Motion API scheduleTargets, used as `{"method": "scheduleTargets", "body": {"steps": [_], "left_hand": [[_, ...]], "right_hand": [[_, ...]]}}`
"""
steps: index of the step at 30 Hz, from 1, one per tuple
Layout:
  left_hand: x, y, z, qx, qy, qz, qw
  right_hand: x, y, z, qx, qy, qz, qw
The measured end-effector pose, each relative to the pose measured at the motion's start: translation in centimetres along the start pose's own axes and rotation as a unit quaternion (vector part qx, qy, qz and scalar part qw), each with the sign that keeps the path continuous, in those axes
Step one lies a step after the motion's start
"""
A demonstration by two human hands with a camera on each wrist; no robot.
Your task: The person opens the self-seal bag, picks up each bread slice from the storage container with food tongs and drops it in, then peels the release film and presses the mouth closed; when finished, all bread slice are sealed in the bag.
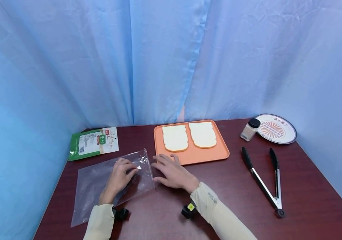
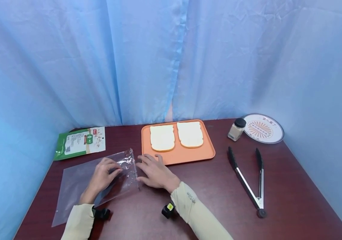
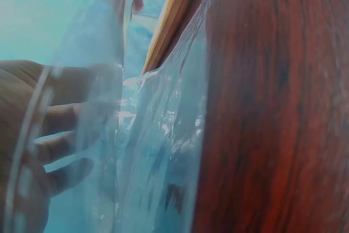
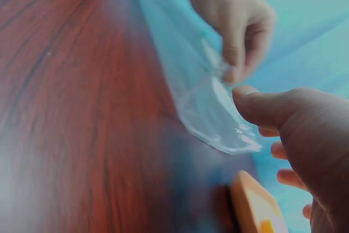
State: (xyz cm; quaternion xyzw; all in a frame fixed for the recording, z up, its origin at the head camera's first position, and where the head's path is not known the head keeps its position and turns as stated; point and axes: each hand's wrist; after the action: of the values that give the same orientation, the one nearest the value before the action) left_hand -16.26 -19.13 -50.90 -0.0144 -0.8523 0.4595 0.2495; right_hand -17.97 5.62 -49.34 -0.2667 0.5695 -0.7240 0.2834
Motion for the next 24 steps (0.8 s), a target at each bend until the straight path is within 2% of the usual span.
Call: {"method": "scheduleTargets", "body": {"steps": [6, 15, 20, 24], "left_hand": [[0.0, 0.0, 0.0, -0.002, 0.001, -0.003, 1.0000], [-0.1, -0.1, 0.1, 0.001, -0.002, -0.006, 1.0000], [-0.1, 0.0, 0.2, 0.000, -0.008, -0.004, 1.0000], [-0.1, 0.1, 0.2, -0.001, -0.011, -0.004, 0.9999]], "right_hand": [[-3.3, -1.4, -2.2, 0.023, 0.019, -0.073, 0.9969], [-8.0, -2.7, -5.2, 0.023, 0.105, -0.108, 0.9883], [-10.7, -3.3, -6.7, 0.018, 0.157, -0.133, 0.9785], [-12.9, -3.5, -7.9, 0.014, 0.209, -0.158, 0.9651]]}}
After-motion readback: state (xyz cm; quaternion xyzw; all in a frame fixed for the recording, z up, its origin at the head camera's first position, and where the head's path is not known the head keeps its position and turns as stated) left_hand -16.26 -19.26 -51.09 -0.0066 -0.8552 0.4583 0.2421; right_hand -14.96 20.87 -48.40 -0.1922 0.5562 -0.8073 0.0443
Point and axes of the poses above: each hand's wrist, its own x-axis towards the middle knuckle, its own y-axis out of the palm, z = x × y, and after that the axes turned 3 degrees about z, right-handed
